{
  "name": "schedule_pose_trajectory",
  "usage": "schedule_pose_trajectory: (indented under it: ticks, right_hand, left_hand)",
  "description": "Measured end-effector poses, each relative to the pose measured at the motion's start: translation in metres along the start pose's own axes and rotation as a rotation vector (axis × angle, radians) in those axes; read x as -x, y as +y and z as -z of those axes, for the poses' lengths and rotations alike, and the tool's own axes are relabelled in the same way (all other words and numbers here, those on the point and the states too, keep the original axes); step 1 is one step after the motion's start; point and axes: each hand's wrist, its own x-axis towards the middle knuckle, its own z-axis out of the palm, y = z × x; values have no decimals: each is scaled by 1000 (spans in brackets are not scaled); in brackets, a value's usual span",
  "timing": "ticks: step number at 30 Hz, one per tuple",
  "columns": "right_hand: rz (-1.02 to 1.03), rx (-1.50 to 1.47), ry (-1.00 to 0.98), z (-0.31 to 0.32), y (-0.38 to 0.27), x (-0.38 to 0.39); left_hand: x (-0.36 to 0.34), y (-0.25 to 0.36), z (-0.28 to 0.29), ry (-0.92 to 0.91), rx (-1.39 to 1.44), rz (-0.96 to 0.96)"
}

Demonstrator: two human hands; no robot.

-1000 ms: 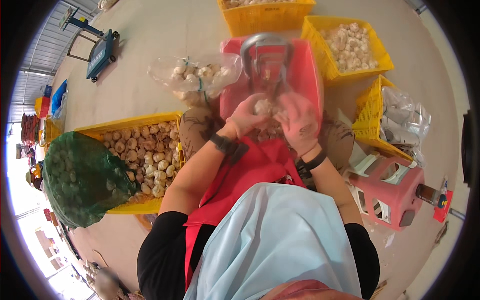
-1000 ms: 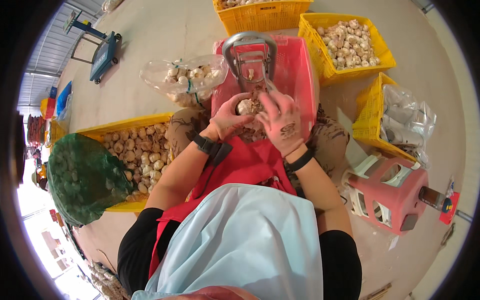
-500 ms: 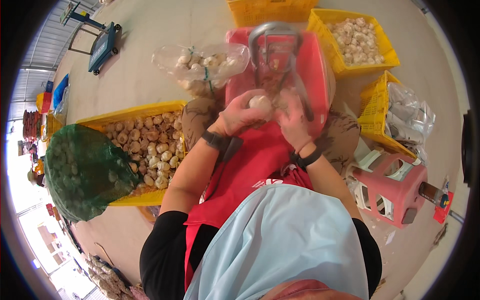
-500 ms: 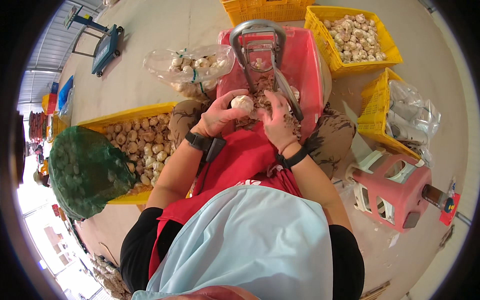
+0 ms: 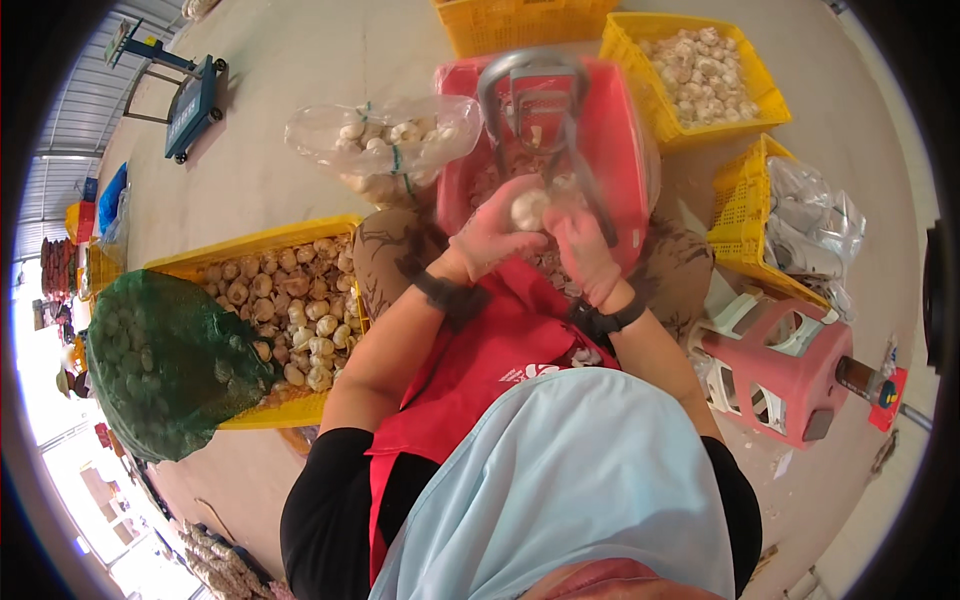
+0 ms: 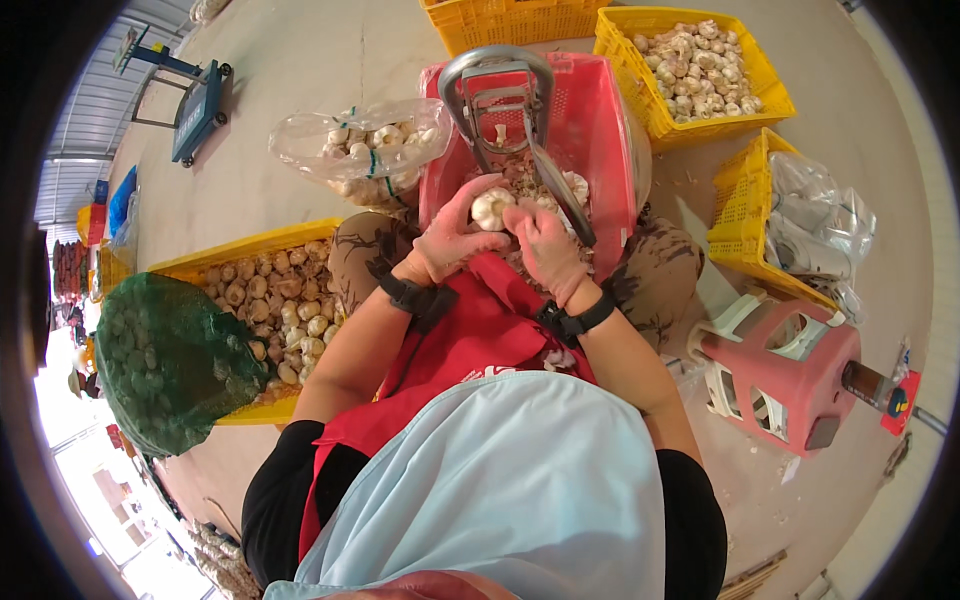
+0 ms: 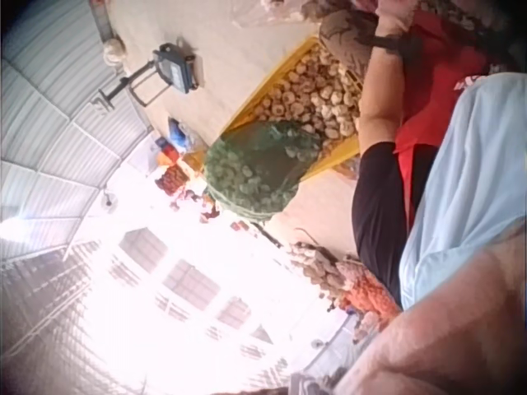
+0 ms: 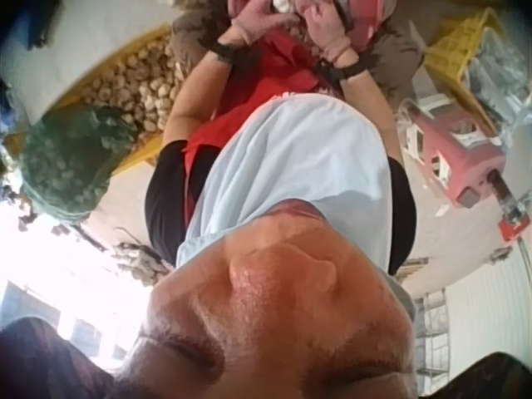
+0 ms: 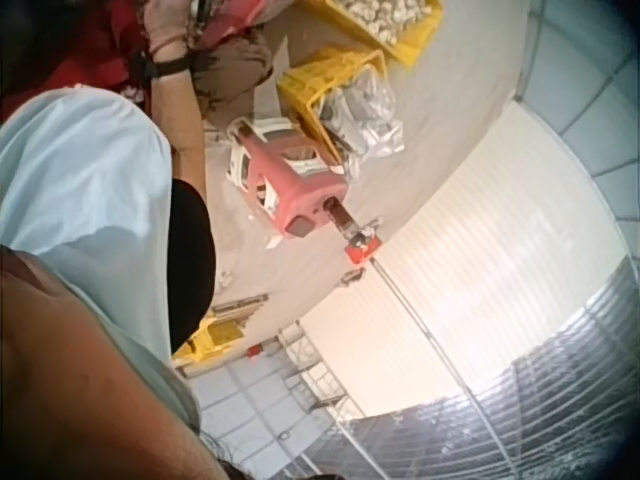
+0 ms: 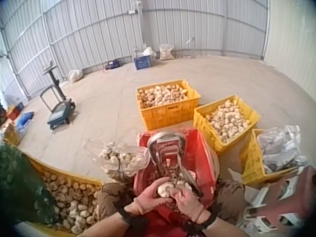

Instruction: The person sits on the floor and uses a manual garlic peeler to peel garlic bulbs. They pick up garlic from a yellow crate, operate the peeler over a pink bin, and place the peeled garlic into a plastic bag.

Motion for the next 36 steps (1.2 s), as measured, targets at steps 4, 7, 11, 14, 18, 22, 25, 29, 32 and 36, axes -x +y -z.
schedule_pose_trajectory:
  ticks: [4,7,11,14,18,22,25,29,32,36]
  right_hand:
    - [106,333,190,13,-25,9]
    - [393,573,412,37,-19,6]
    - [167,413,175,41,-1,-6]
    - [-76,319,8,49,-39,7]
    - [-8,372,0,52,-47,11]
    - [15,334,-14,53,-52,13]
    - [-109,264,-77,58,-72,14]
    - [-155,312,-153,66,-87,12]
    - [-188,259,-137,65,-88,12]
    - [-267,267,-107,62,-74,10]
  left_hand:
    - [0,6,3,126,260,158]
    - [-8,14,1,149,418,174]
    - [-21,22,-6,125,387,226]
    - [-30,19,-4,85,315,244]
    - [-38,24,-8,85,300,215]
    - [-43,13,-14,119,466,114]
    - [-40,24,-11,117,435,191]
    - [-39,29,-8,150,463,262]
    - [-41,28,-5,126,481,283]
    - [-43,29,-7,89,446,229]
